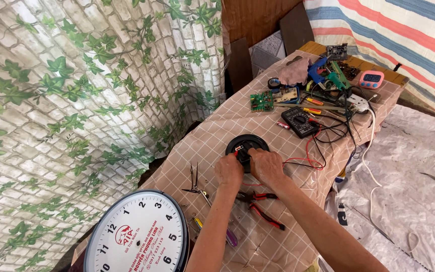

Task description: The person uses a multimeter to test connections on a black circular electronic component. They then use a soldering iron to apply heat to the component's terminals.

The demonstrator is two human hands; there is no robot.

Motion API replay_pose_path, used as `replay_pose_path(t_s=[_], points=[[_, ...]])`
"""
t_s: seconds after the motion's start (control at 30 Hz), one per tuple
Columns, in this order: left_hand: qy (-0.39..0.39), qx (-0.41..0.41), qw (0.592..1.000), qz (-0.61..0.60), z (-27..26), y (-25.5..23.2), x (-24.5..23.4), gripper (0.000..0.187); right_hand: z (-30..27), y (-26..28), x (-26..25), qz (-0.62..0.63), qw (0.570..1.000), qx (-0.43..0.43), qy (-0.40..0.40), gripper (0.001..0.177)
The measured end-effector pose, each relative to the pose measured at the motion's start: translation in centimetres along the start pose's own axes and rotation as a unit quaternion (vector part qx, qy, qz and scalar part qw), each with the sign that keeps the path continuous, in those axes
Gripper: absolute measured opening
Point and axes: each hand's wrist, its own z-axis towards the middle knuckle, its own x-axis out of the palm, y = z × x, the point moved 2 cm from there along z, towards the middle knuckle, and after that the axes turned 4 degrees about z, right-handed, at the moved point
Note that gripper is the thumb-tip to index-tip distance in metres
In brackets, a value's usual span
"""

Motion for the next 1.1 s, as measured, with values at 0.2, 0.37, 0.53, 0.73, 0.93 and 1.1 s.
replay_pose_path(t_s=[0.2,0.37,0.53,0.73,0.93,1.1], points=[[-0.001,-0.104,0.981,-0.164,-0.6,2.3,0.5,0.031,-1.1,-0.6,-0.7,0.042,0.998,0.053,0.016,0.016],[-0.038,-0.155,0.953,-0.259,-0.1,3.7,3.8,0.029,-2.7,0.9,-2.2,0.094,0.992,0.088,-0.019,0.021],[-0.111,-0.144,0.906,-0.381,-3.8,1.6,1.6,0.037,-3.8,0.8,-1.0,0.128,0.987,0.086,-0.047,0.020],[-0.131,-0.136,0.792,-0.581,-7.1,0.9,0.6,0.037,-4.9,1.3,0.0,0.157,0.983,0.054,-0.078,0.027],[-0.141,-0.124,0.787,-0.588,-7.7,1.4,1.3,0.037,-5.8,2.1,0.7,0.206,0.969,0.061,-0.120,0.034],[-0.118,-0.120,0.780,-0.602,-6.5,2.1,3.0,0.040,-6.2,3.2,-0.4,0.216,0.967,0.026,-0.132,0.037]])
